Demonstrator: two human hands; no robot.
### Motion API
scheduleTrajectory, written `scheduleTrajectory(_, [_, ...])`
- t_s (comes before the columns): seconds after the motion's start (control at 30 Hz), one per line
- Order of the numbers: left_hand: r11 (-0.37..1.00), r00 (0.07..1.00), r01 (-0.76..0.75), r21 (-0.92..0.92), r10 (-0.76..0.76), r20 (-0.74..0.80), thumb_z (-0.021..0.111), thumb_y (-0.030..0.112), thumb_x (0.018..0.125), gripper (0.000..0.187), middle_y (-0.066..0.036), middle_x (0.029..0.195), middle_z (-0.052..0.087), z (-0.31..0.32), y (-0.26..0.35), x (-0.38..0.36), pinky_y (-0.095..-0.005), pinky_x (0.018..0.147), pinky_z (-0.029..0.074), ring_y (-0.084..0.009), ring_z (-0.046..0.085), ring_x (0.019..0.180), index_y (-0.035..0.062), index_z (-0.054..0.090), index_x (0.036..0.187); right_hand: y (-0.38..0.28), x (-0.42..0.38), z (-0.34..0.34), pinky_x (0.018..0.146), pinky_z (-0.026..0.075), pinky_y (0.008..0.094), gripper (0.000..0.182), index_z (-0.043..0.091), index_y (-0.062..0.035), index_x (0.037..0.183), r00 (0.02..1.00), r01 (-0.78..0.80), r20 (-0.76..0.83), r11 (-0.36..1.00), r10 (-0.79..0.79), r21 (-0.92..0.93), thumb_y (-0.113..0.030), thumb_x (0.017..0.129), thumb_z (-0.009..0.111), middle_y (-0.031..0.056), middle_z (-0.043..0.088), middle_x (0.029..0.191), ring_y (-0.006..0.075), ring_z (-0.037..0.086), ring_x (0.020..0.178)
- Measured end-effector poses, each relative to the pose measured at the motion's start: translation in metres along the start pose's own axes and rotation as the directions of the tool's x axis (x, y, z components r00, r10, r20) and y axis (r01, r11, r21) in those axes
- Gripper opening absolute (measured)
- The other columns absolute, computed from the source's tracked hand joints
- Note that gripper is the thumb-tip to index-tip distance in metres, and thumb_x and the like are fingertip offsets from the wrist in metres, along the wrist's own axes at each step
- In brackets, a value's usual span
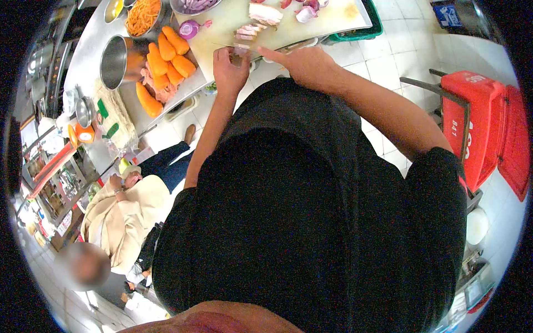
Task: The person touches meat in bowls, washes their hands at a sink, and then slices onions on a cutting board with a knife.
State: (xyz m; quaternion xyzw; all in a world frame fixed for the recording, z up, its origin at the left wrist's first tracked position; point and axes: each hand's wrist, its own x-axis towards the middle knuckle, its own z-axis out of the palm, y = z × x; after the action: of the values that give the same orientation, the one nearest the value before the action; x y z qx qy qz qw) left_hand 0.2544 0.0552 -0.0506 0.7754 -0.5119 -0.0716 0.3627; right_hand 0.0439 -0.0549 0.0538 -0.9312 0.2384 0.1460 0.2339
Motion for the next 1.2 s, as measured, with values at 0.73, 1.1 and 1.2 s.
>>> scheduleTrajectory(0.73, [0.998, 0.998, -0.062, -0.018, 0.062, -0.016, 0.079, 0.013, 0.078, 0.033, -0.020, 0.100, 0.061, -0.001, -0.011, -0.009, -0.0462, 0.086, 0.051, -0.0394, 0.061, 0.097, -0.0003, 0.060, 0.101, 0.000, 0.023, 0.055, 0.065, 0.055, 0.0536, 0.096, 0.016, -0.0375, 0.163, 0.995, 0.044, -0.092, 0.993, -0.034, 0.105, 0.001, 0.087, 0.059, 0.0235, 0.070, 0.080, 0.0410, 0.070, 0.073])
scheduleTrajectory(1.1, [0.993, 0.994, -0.021, -0.117, 0.009, -0.107, 0.077, 0.012, 0.081, 0.041, -0.018, 0.115, 0.058, -0.011, -0.008, -0.007, -0.0462, 0.092, 0.050, -0.0385, 0.058, 0.106, 0.0020, 0.059, 0.116, -0.003, -0.004, -0.008, 0.071, 0.059, 0.0491, 0.069, 0.040, -0.0307, 0.156, 0.984, -0.050, -0.174, 0.990, 0.026, -0.131, -0.013, 0.092, 0.061, 0.0200, 0.070, 0.098, 0.0361, 0.073, 0.086])
scheduleTrajectory(1.2, [0.974, 0.958, -0.226, -0.014, 0.220, -0.184, 0.077, 0.012, 0.080, 0.045, -0.018, 0.120, 0.056, -0.019, -0.001, 0.000, -0.0483, 0.099, 0.046, -0.0395, 0.055, 0.113, 0.0028, 0.058, 0.120, 0.001, -0.002, -0.006, 0.072, 0.059, 0.0493, 0.059, 0.050, -0.0276, 0.150, 0.971, -0.072, -0.236, 0.985, 0.034, -0.155, -0.015, 0.093, 0.060, 0.0192, 0.068, 0.096, 0.0360, 0.073, 0.086])
